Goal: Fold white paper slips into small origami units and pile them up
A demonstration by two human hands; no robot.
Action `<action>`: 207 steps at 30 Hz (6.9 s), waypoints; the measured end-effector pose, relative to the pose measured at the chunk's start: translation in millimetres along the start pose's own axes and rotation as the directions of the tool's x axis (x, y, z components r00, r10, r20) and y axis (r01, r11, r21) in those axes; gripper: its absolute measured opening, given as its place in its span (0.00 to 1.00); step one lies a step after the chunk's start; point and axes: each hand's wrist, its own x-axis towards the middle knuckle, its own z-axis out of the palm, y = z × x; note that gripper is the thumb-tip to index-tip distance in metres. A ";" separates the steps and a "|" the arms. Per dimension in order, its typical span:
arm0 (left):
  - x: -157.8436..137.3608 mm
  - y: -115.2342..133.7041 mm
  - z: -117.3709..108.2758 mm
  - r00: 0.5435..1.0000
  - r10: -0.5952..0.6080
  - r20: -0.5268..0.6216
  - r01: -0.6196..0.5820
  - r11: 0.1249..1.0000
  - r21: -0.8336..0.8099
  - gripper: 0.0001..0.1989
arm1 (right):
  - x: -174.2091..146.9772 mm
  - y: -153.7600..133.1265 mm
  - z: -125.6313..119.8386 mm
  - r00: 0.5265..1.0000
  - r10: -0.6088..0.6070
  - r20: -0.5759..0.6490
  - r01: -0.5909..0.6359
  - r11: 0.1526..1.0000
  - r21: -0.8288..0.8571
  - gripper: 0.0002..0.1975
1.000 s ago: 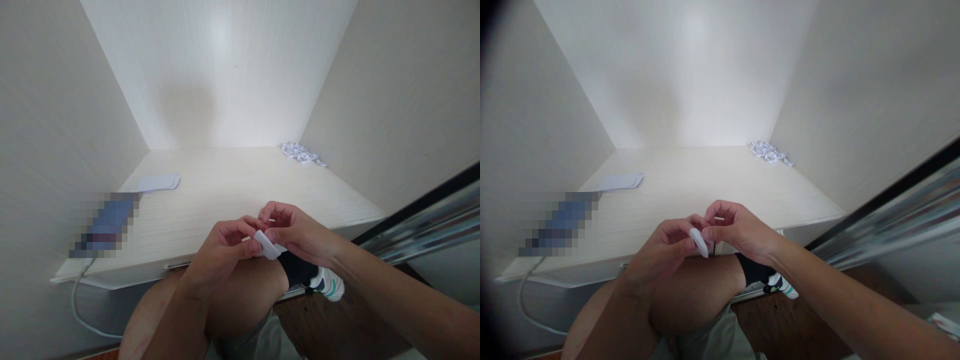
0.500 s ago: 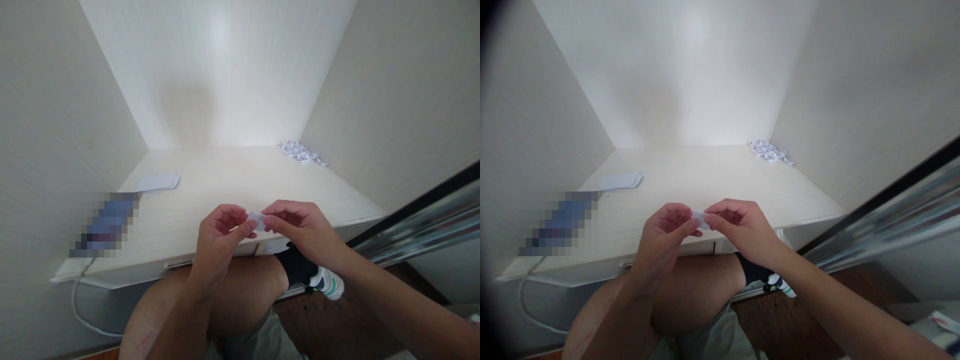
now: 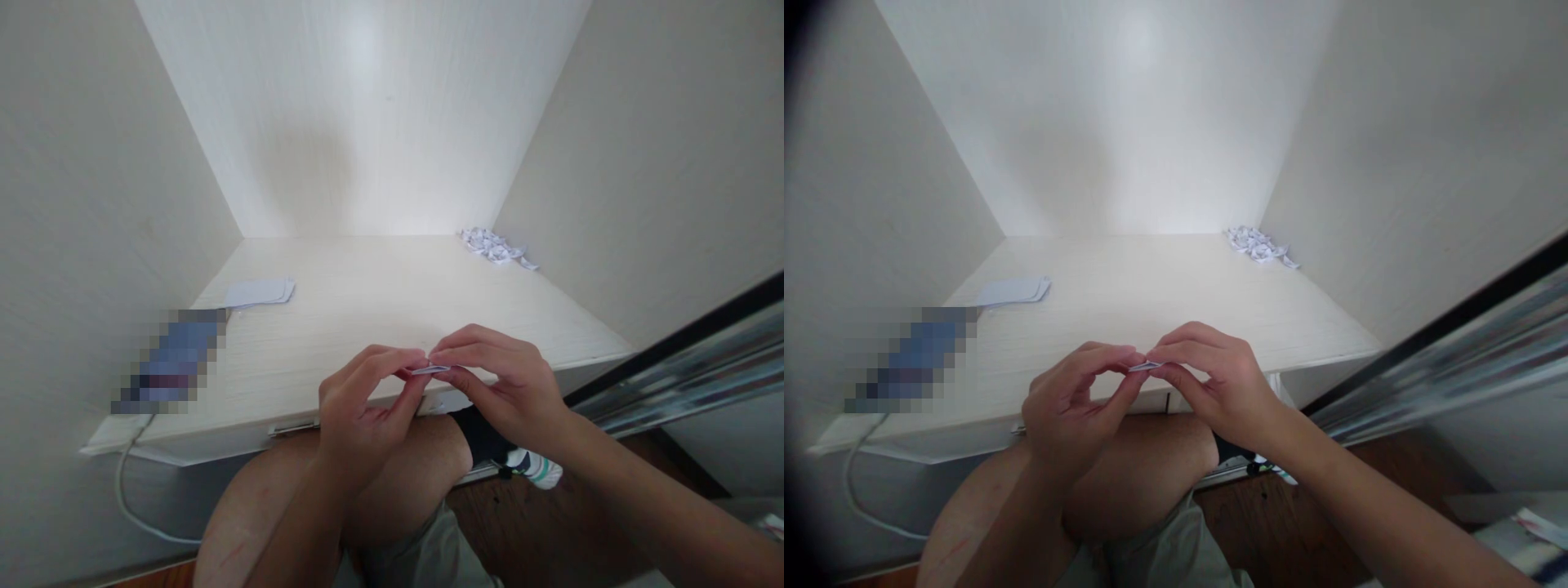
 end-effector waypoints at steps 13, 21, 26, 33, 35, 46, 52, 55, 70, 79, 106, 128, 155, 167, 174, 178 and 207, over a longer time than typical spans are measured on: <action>-6.4 -1.5 -0.3 0.995 -0.083 -0.059 0.080 0.996 -0.050 0.17 | -4.8 -1.3 10.1 0.971 0.205 -0.123 -0.163 0.944 0.288 0.10; 2.1 6.5 -3.8 0.998 -0.035 -0.045 0.037 0.998 0.057 0.11 | -3.8 3.1 9.5 0.989 0.126 -0.083 -0.105 0.970 0.217 0.11; 2.9 7.6 -8.1 0.993 -0.112 0.045 0.112 0.994 0.007 0.07 | -2.9 2.8 6.5 0.985 0.173 -0.007 -0.165 0.951 0.261 0.06; 6.1 0.8 -12.4 0.862 -0.485 0.150 0.507 0.831 -0.227 0.08 | -5.4 2.4 7.1 0.962 0.267 0.057 -0.273 0.944 0.184 0.06; 7.9 -1.2 -11.9 0.802 -0.561 0.206 0.598 0.747 -0.291 0.08 | -4.6 3.2 7.7 0.956 0.286 0.061 -0.292 0.944 0.154 0.07; 6.3 -15.7 -4.1 0.704 -0.685 0.190 0.683 0.578 -0.446 0.10 | -0.4 10.8 18.4 0.816 0.508 0.276 -0.563 0.806 0.183 0.18; 6.2 -16.3 -6.7 0.706 -0.685 0.179 0.678 0.581 -0.449 0.10 | 2.7 10.4 18.2 0.799 0.507 0.323 -0.577 0.797 0.178 0.18; 6.3 -17.6 -7.8 0.707 -0.685 0.175 0.680 0.592 -0.432 0.10 | 4.3 9.4 17.9 0.795 0.494 0.353 -0.574 0.801 0.172 0.18; 4.6 -26.1 -7.9 0.685 -0.717 0.128 0.699 0.599 -0.391 0.12 | 6.0 15.9 17.0 0.824 0.459 0.332 -0.531 0.829 0.175 0.18; 6.7 -28.7 -10.1 0.691 -0.723 0.006 0.688 0.655 -0.313 0.14 | 19.3 42.4 27.7 0.763 0.453 0.462 -0.628 0.691 0.359 0.20; 97.5 -148.9 26.8 0.635 -0.771 0.054 0.731 0.577 -0.364 0.12 | 96.5 182.4 47.4 0.817 0.444 0.367 -0.549 0.793 0.265 0.19; 86.6 -155.3 21.5 0.629 -0.757 0.175 0.768 0.570 -0.292 0.22 | 96.4 202.3 45.5 0.819 0.296 0.491 -0.481 0.821 0.308 0.12; 78.8 -140.9 27.3 0.719 -0.677 0.157 0.686 0.728 0.000 0.23 | 88.0 201.4 46.8 0.870 0.275 0.409 -0.453 0.773 0.444 0.11; 73.7 -134.3 6.9 0.718 -0.617 0.322 0.556 0.787 0.267 0.14 | 90.2 196.8 40.3 0.820 0.291 0.493 -0.475 0.827 0.301 0.08; 70.9 -116.9 -13.4 0.643 -0.520 0.562 0.166 0.811 0.561 0.08 | 84.6 179.9 38.7 0.826 0.138 0.546 -0.187 0.982 0.034 0.06; 69.2 -113.1 -15.8 0.659 -0.419 0.625 0.017 0.839 0.544 0.06 | 82.3 174.9 37.7 0.811 0.037 0.584 -0.091 0.994 0.063 0.03; 32.4 -101.7 -29.5 0.622 -0.243 0.745 -0.368 0.749 0.551 0.24 | 25.0 156.8 18.9 0.831 -0.181 0.526 0.349 0.905 -0.241 0.19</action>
